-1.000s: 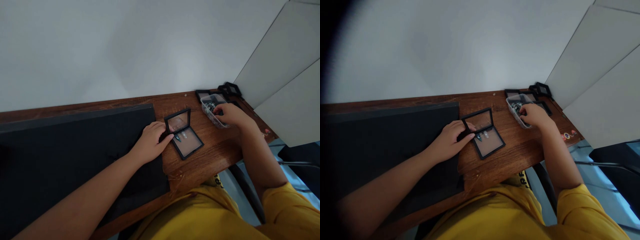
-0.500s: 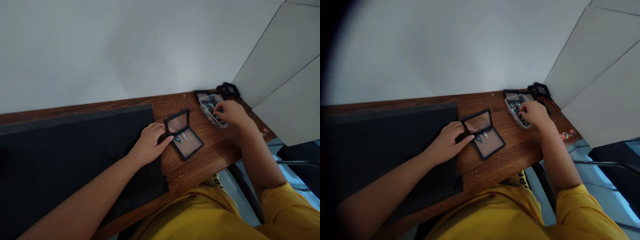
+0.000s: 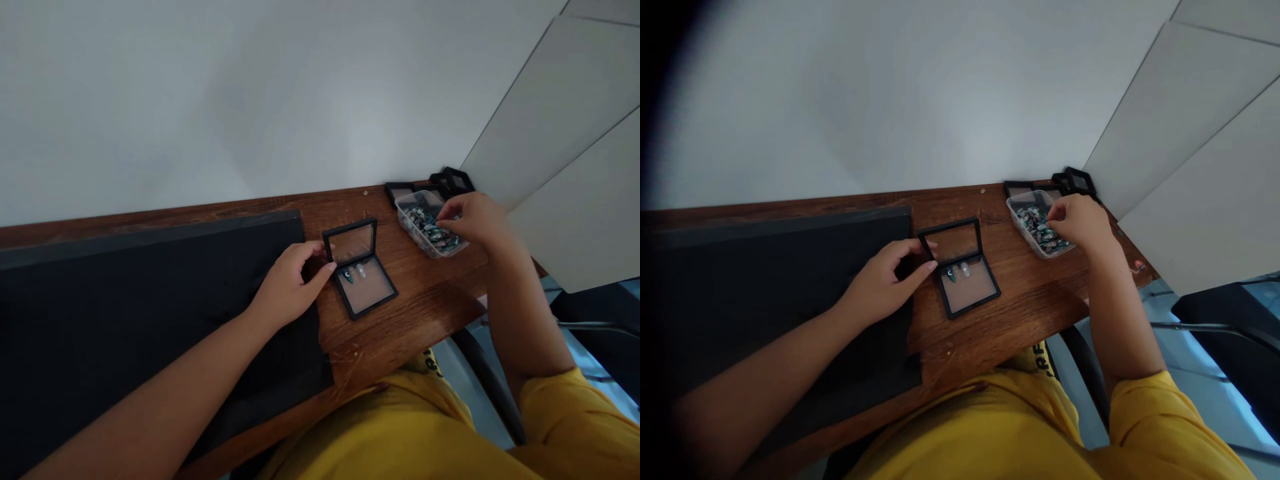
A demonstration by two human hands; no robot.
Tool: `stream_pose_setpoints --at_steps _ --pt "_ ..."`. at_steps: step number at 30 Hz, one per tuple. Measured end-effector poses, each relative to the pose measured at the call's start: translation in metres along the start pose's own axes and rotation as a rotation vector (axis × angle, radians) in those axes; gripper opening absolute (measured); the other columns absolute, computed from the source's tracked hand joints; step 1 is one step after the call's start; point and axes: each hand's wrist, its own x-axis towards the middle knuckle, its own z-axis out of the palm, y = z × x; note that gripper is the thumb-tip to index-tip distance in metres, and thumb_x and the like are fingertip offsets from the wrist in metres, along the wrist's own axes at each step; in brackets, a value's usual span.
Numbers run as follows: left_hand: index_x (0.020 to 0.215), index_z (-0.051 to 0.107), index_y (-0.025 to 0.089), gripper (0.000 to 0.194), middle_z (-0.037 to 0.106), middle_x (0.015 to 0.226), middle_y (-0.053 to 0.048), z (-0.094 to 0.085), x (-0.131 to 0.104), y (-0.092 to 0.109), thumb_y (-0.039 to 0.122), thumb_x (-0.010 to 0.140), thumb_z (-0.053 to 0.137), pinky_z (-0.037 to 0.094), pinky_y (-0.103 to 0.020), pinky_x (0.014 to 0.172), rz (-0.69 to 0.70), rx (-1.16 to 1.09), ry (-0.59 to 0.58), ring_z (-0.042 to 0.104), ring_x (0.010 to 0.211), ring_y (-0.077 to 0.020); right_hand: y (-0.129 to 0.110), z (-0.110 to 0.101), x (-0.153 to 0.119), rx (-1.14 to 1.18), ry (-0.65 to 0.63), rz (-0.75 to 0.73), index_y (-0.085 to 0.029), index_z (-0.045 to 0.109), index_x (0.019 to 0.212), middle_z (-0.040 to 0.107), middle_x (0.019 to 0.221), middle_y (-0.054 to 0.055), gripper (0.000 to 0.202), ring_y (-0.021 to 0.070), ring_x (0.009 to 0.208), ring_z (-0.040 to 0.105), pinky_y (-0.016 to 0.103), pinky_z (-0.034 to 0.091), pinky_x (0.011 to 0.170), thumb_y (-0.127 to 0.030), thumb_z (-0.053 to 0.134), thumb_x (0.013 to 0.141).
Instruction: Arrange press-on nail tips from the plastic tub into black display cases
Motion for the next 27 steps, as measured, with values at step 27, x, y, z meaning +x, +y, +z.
stream_pose_setpoints --at_steps 27 --pt "0.131 0.062 0.03 0.041 0.076 0.12 -0.006 -0.008 0.0 0.008 0.052 0.096 0.062 0.044 -0.057 0.116 0.026 0.119 0.159 0.068 0.122 -0.0325 -0.026 -0.002 -0.035 0.533 0.118 -0.326 -0.021 0.081 0.091 0.076 0.081 0.006 0.027 0.0165 0.065 0.061 0.03 0.046 0.059 -0.048 0.075 0.091"
